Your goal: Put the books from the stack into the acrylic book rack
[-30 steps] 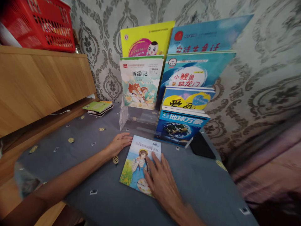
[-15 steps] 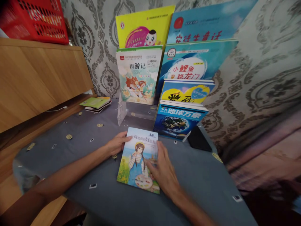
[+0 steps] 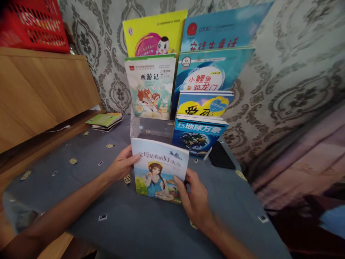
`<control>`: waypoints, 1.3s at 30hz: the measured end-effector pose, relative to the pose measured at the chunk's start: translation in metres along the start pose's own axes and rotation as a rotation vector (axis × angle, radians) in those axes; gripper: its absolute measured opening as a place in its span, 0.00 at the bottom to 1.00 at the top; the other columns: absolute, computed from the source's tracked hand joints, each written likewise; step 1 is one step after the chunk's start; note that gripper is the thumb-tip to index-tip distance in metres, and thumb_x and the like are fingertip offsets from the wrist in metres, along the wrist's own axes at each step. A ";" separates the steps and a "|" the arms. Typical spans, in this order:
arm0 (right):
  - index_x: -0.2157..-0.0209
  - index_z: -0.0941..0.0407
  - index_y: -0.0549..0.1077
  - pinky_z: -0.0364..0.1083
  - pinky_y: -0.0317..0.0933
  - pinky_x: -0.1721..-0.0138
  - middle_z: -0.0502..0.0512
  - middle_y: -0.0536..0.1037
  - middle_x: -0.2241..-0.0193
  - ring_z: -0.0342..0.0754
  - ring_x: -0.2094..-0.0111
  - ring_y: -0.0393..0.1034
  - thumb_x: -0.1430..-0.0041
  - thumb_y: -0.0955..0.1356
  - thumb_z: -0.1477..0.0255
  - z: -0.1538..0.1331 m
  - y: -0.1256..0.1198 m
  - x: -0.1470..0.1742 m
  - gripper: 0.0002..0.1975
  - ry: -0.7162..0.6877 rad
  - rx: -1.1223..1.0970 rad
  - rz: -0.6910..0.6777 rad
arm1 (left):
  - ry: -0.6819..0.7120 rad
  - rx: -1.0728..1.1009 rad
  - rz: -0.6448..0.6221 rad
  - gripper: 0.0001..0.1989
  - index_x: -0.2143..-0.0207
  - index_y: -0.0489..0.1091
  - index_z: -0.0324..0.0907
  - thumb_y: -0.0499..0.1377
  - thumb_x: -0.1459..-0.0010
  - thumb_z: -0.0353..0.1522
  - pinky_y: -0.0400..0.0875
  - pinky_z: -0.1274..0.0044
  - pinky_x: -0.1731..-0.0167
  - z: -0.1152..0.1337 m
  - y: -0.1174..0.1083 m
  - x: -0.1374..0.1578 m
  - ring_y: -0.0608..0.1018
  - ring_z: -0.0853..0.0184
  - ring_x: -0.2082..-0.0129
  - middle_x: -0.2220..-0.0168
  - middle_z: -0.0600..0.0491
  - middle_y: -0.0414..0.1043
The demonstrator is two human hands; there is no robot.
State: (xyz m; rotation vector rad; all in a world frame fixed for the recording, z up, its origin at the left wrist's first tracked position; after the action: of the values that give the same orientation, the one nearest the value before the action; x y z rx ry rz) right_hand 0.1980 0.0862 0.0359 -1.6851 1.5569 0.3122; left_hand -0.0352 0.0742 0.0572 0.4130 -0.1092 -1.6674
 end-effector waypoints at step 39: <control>0.65 0.54 0.74 0.44 0.65 0.69 0.54 0.74 0.69 0.47 0.70 0.70 0.31 0.63 0.68 -0.003 0.036 -0.074 0.10 -0.292 0.177 -0.043 | -0.041 -1.021 -0.313 0.18 0.58 0.74 0.38 0.62 0.46 0.41 0.72 0.73 0.62 0.046 -0.060 -0.048 0.76 0.61 0.62 0.62 0.49 0.78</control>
State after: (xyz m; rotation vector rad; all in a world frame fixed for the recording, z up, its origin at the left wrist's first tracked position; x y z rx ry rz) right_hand 0.1486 0.1410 0.0729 -1.4618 1.2925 0.3691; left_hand -0.1031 0.1222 0.0913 -0.3984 0.7858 -1.7985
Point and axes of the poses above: each hand's wrist, its own x-axis away from the middle knuckle, its own y-axis out of the palm, z = x × y, the point moved 4 cm from there along -x, towards the middle knuckle
